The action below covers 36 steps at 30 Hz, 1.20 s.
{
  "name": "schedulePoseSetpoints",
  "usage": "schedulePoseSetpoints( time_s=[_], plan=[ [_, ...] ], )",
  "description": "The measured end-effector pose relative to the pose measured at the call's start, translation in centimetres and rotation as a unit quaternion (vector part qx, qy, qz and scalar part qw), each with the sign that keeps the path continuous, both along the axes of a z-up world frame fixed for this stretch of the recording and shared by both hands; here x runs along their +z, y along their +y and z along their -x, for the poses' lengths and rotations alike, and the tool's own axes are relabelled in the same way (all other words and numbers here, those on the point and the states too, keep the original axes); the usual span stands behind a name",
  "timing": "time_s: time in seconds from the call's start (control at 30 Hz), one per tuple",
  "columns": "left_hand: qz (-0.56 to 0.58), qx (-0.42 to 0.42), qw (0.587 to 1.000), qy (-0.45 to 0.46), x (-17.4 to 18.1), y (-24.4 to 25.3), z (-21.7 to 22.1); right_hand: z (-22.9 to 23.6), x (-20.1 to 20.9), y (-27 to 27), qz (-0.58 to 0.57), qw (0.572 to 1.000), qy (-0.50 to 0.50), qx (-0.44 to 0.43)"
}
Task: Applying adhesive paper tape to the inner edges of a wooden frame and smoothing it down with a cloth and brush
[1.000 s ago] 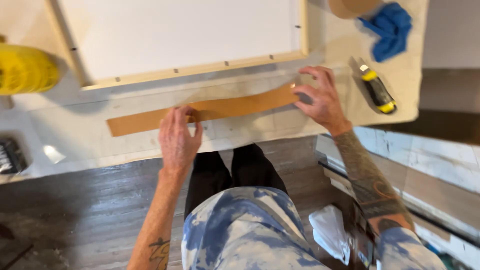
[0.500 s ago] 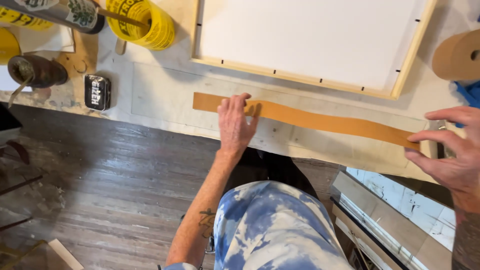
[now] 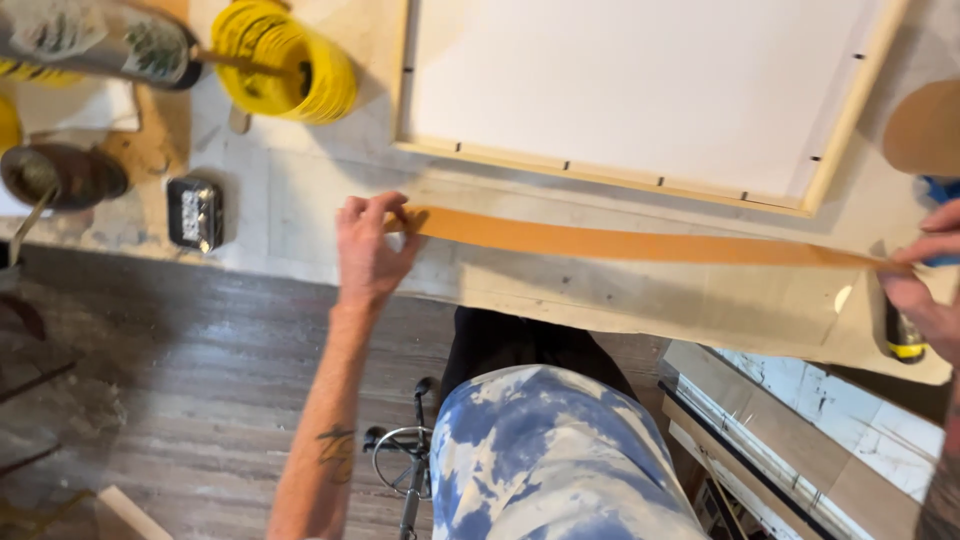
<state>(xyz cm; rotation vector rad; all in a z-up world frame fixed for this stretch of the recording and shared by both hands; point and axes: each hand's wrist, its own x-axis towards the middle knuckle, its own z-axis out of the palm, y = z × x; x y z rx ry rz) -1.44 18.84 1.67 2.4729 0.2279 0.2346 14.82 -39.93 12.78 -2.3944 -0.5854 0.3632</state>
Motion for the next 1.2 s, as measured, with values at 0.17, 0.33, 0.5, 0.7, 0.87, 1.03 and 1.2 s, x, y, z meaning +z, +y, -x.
schedulePoseSetpoints(
  time_s=[0.17,0.33,0.5,0.7,0.87,1.03,1.2],
  plan=[
    [0.178,-0.078,0.980,0.031,2.9,2.5,-3.5,-1.8,-1.6,1.6,-0.068,0.980,0.062,-0.176],
    [0.477,0.026,0.872,0.108,-0.2,3.6,-6.5,-3.7,-3.5,5.0,-0.038,0.935,0.190,-0.296],
    [0.435,0.111,0.883,0.136,-2.6,4.9,-8.8,-4.3,-5.8,5.2,-0.089,0.893,0.250,-0.363],
    [0.354,0.153,0.897,0.216,0.0,3.2,-10.7,-4.8,-6.8,4.7,-0.110,0.900,0.273,-0.322],
    [0.336,0.153,0.898,0.241,-1.9,4.9,-10.3,-4.7,-7.5,4.0,-0.138,0.903,0.275,-0.298],
    [0.285,0.102,0.928,0.218,-2.7,5.5,-9.5,-4.6,-7.3,4.0,-0.143,0.926,0.248,-0.246],
    [0.297,0.065,0.926,0.222,-4.1,6.6,-9.1,-4.3,-7.4,3.8,-0.133,0.937,0.224,-0.235]
  ],
)
